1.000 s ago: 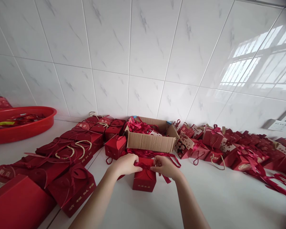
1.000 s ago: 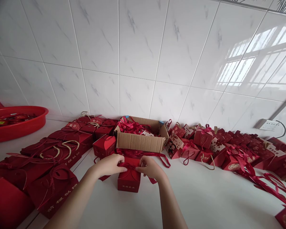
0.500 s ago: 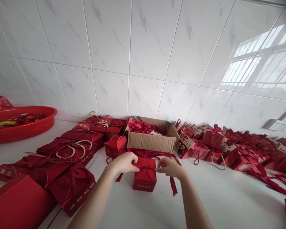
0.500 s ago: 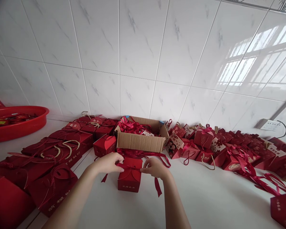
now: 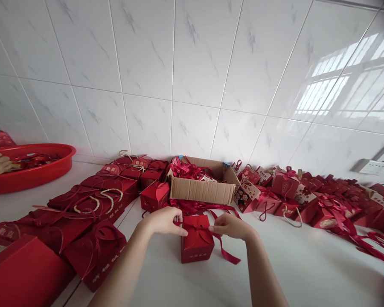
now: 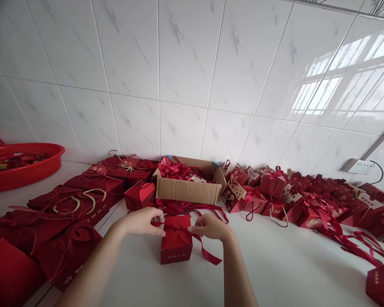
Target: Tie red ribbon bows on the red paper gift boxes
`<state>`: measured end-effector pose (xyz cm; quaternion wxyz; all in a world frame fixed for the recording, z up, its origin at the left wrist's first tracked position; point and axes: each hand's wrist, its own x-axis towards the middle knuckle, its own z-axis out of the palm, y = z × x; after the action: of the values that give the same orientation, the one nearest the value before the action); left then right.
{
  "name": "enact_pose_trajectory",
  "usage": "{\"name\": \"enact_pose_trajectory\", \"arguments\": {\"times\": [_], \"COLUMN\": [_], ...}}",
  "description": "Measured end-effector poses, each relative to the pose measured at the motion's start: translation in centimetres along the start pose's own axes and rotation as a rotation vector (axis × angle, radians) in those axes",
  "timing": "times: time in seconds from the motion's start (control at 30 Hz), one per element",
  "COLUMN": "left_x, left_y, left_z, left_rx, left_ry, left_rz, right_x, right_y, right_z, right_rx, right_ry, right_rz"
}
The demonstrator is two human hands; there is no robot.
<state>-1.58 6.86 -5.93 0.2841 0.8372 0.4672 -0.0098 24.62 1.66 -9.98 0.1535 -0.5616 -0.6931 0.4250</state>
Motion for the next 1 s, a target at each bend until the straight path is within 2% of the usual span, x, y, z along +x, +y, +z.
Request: {"name": "enact_pose_trajectory", "arguments": {"times": [0.13, 0.27, 0.43, 0.53, 0.63, 0.73, 0.83, 1.0], "left_x": [0.4, 1.0, 1.6, 1.6, 1.3, 0.6, 0.0, 0.0], "left_y": [1.1, 1.1, 0.2, 0.0, 0.3, 1.1, 2.1, 3.1], "left_z": [0.7, 1.4, 1.6, 1.7, 1.5, 1.2, 0.9, 1.1], "left_rx": [0.004, -0.019, -0.065, -0.067, -0.071, -0.117, -0.226, -0.264], "left_ry": [0.009, 0.047, 0.083, 0.094, 0.120, 0.177, 0.180, 0.230], "left_rz": [0.006, 0.025, 0.029, 0.029, 0.019, 0.103, 0.215, 0.268], "right_x": [0.0, -0.4, -0.5, -0.3, 0.1, 0.3, 0.3, 0.5], "right_y": [-0.6, -1.1, -1.4, -1.7, -1.9, -2.1, -2.2, -2.1], "right_z": [0.2, 0.1, 0.2, 0.6, 1.0, 1.2, 1.2, 1.5], "right_rx": [0.038, 0.116, 0.409, 0.583, 0.662, 0.688, 0.684, 0.663], "right_ry": [-0.058, -0.154, -0.078, -0.053, -0.024, -0.011, -0.036, -0.041], "right_rz": [-0.083, -0.194, -0.331, -0.343, -0.344, -0.340, -0.352, -0.334]}}
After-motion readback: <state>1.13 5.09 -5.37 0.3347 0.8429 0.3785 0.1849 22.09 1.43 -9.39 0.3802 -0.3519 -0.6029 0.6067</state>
